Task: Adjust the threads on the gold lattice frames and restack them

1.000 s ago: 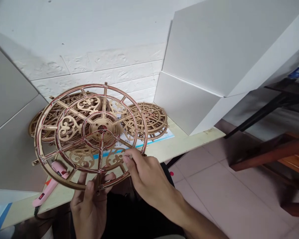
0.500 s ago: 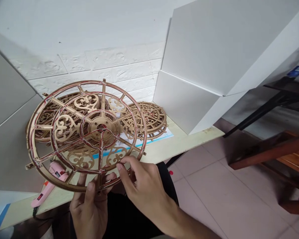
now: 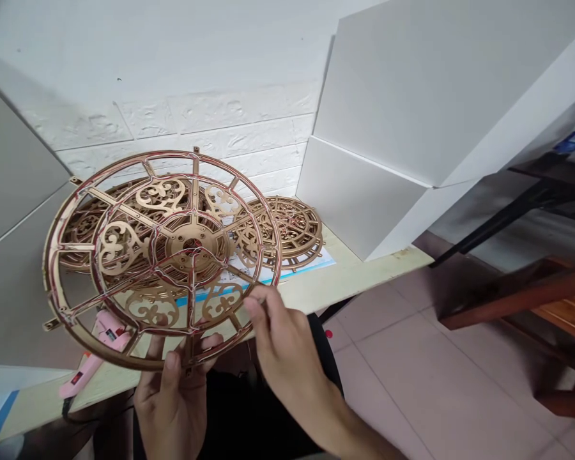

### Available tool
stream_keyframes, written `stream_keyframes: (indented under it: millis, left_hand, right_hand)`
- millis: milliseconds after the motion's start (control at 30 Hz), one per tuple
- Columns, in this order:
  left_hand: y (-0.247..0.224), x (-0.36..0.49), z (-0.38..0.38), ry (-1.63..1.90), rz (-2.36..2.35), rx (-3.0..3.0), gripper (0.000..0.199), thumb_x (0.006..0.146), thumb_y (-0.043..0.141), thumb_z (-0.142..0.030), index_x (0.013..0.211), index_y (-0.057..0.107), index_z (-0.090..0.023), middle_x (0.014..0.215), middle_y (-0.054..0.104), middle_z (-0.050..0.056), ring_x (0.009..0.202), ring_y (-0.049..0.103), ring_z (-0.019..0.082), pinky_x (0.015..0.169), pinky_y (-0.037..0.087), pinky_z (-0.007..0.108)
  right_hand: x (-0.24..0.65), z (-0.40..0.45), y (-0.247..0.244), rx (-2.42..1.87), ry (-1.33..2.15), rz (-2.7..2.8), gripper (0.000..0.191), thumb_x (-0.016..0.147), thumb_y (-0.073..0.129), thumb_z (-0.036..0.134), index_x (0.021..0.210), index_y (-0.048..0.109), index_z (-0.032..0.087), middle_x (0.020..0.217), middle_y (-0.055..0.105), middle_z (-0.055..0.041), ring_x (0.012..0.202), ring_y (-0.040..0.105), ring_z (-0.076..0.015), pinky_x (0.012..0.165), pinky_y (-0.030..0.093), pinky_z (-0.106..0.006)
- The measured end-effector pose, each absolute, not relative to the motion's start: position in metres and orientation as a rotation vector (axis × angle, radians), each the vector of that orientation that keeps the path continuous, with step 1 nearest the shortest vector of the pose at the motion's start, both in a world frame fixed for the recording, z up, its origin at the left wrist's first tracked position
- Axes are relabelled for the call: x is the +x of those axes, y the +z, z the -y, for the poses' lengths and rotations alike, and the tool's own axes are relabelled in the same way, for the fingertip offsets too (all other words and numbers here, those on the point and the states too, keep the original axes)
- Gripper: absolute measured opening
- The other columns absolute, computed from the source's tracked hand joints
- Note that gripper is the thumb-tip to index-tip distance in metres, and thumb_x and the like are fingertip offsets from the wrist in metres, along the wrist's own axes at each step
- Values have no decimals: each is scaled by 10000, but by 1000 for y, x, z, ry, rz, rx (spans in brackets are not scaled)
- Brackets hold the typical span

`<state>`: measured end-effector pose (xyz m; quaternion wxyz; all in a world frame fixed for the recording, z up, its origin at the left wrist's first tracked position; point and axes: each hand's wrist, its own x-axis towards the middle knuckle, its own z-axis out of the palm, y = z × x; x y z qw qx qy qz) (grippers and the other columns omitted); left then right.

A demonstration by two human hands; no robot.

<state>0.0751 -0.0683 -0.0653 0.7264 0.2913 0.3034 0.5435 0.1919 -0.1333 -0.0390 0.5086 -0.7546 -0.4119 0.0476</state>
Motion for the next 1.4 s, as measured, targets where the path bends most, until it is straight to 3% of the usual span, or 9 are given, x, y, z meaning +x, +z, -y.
stream_keyframes:
  millis: [133,367,500,600,700,867,967,1167,1400]
  left_hand:
    - [-64,75,65,1180,-662,611,394,578,883,-359,948,748,-346,800,766,90,618,721,260,528,590,279]
    - [-73,69,61,1043,-600,573,367,670,833,-328,1019,721,-339,807,764,68,657,723,211,517,563,211]
    - [-75,69,61,964,-582,542,403,672,832,-336,1054,703,-362,771,754,37,666,721,195,544,568,208]
    - [-74,70,62,940,-595,526,471,672,832,-347,1115,673,-368,788,752,41,674,717,177,612,588,235]
    - [-76,70,61,944,-615,510,531,677,829,-353,1173,639,-371,807,751,38,677,712,162,645,595,249]
    - [-86,68,61,926,-580,561,547,692,820,-326,1201,625,-372,852,755,39,715,722,193,605,588,242]
    - [-82,72,69,935,-591,574,582,664,840,-332,1206,628,-346,868,761,73,734,725,218,582,576,240]
    - [-73,78,83,967,-624,562,562,617,866,-361,1144,672,-353,821,766,50,726,724,227,672,600,327]
    - [-79,76,81,954,-627,653,613,619,858,-387,1187,663,-259,721,752,73,709,722,250,671,602,348]
  right_hand:
    - [215,142,-38,-1750,17,817,352,974,372,450,731,458,209,487,385,62,423,383,-97,426,307,-212]
    - [236,154,-41,-1578,-252,668,381,952,465,396,624,407,213,497,399,34,435,385,-106,406,306,-244]
    - [230,151,-43,-1524,-362,608,130,896,584,330,856,534,218,498,450,54,397,391,-110,379,312,-247]
    - [228,151,-44,-1519,-351,615,179,862,635,291,992,528,227,456,427,86,360,350,-100,355,268,-235]
    - [231,156,-47,-1551,-392,691,53,880,609,262,891,590,213,479,432,65,391,355,-91,375,284,-237]
    - [233,160,-38,-1606,-446,931,250,927,515,202,681,561,206,446,408,53,365,343,-74,352,283,-225]
    - [231,156,-25,-1612,-562,1155,82,895,559,153,848,608,201,474,511,59,351,402,-66,356,330,-206]
    - [236,148,-15,-1564,-525,1526,161,875,585,94,1015,620,165,791,735,-46,617,688,-132,570,536,-210]
    - [246,151,-17,-1613,-638,1698,190,895,548,95,1049,627,174,781,728,-47,607,668,-143,545,500,-248]
